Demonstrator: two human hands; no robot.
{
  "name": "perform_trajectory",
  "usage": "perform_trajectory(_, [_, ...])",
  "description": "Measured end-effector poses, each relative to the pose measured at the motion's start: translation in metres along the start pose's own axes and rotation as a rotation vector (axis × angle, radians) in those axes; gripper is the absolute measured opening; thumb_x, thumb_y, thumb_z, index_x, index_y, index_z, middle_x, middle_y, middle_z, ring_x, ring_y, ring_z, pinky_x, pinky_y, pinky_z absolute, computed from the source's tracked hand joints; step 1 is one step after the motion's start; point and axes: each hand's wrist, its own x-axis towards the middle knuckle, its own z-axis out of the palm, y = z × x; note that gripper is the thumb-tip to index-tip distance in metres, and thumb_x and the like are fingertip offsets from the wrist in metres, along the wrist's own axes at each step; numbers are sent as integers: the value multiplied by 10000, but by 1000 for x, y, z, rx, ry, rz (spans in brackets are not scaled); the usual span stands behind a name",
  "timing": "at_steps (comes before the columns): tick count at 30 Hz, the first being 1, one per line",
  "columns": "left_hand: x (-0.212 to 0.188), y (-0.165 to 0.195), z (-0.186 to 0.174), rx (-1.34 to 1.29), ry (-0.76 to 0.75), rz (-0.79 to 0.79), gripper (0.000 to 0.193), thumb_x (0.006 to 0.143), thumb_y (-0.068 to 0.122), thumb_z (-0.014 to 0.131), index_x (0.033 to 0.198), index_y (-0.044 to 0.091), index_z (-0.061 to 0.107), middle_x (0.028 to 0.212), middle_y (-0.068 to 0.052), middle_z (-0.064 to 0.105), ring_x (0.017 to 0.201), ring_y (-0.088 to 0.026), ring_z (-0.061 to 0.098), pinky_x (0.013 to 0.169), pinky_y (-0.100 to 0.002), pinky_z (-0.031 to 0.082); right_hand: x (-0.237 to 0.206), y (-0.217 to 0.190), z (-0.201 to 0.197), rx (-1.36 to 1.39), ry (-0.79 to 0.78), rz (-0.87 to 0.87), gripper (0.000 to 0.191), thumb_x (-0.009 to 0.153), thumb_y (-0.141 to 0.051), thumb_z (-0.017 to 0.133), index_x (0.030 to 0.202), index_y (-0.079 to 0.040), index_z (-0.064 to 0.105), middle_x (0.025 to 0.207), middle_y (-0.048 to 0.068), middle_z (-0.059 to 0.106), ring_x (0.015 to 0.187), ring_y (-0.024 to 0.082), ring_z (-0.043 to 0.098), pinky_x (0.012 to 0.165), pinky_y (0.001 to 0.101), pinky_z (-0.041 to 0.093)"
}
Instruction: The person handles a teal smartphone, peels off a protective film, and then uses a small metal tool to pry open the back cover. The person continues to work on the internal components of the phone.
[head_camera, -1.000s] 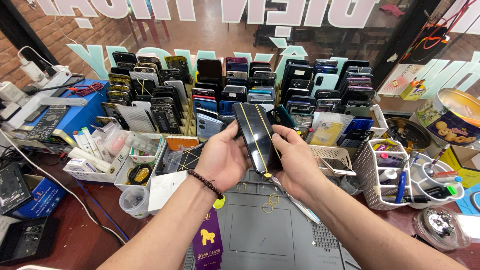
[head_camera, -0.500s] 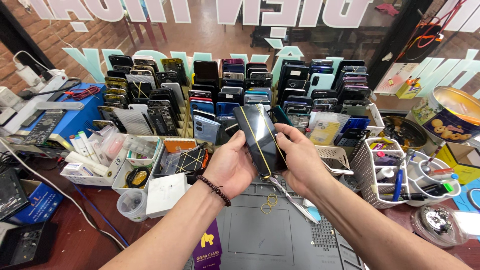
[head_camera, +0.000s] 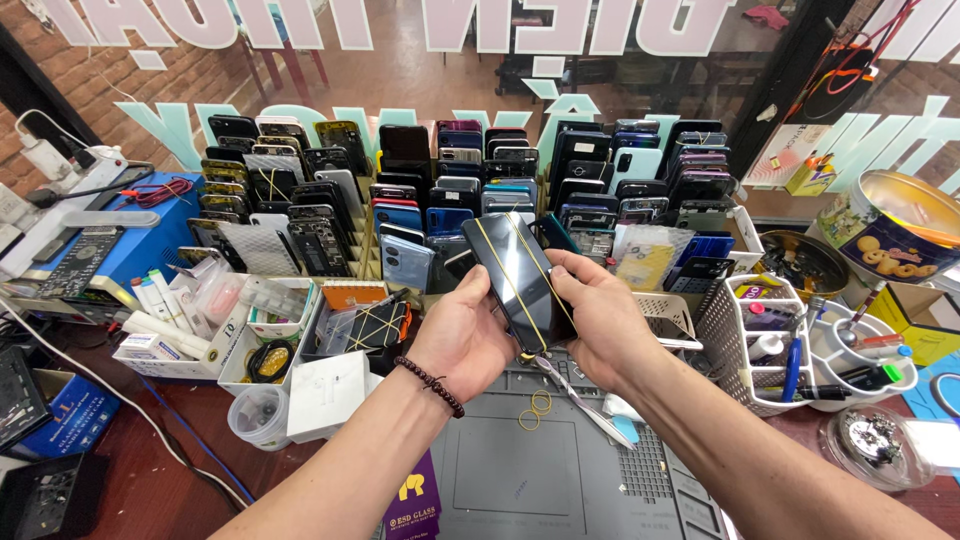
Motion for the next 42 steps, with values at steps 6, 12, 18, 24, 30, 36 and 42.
perform_trajectory(6, [7,-6,-6,-31,14,-22,259,1094,325,409,1230,185,579,1166,-11,622,1058,-163,593,975,-464,478,2,3,-4,15,9,47,350,1017,-168,504,1327,-85,644,1121,76,717,950,174,685,808,393,593])
perform_trajectory(12, [10,-9,-10,-25,73,-61,312,1077,355,371,1220,163,570,1169,-42,639,1074,-185,611,967,-482,499,3,9,-7,44,5,63,338,1026,-160,498,1319,-97,653,1111,73,718,931,174,683,797,402,591])
perform_trajectory(18, [9,-12,-10,-14,98,-73,345,1076,381,367,1223,150,576,1179,-31,622,1087,-183,586,967,-496,484,0,10,-8,43,15,75,333,1028,-171,485,1311,-94,643,1110,73,716,933,182,688,786,421,600])
perform_trajectory(24, [8,-12,-8,-3,94,-69,347,1075,378,373,1229,142,576,1180,-30,627,1088,-180,583,961,-487,487,-3,9,-8,50,8,64,333,1030,-163,490,1309,-81,653,1112,77,722,940,174,693,806,394,603])
perform_trajectory(30, [10,-13,-8,-6,82,-64,334,1081,373,382,1207,153,599,1152,-27,631,1069,-174,600,965,-478,496,-3,8,-10,51,2,58,326,1027,-158,491,1303,-81,645,1096,78,710,923,177,685,784,405,598])
perform_trajectory(36, [14,-20,-3,26,88,-70,292,1079,351,384,1186,173,589,1141,-24,632,1036,-174,601,940,-487,504,-3,9,-22,53,11,56,328,1028,-165,484,1307,-83,636,1090,81,712,913,178,687,758,398,601])
perform_trajectory(42, [23,-40,13,-7,95,-105,324,1072,359,374,1238,168,576,1202,-38,626,1091,-197,620,981,-510,510,-2,11,-51,112,30,48,324,1021,-167,503,1310,-98,635,1084,58,716,914,163,687,771,379,600])
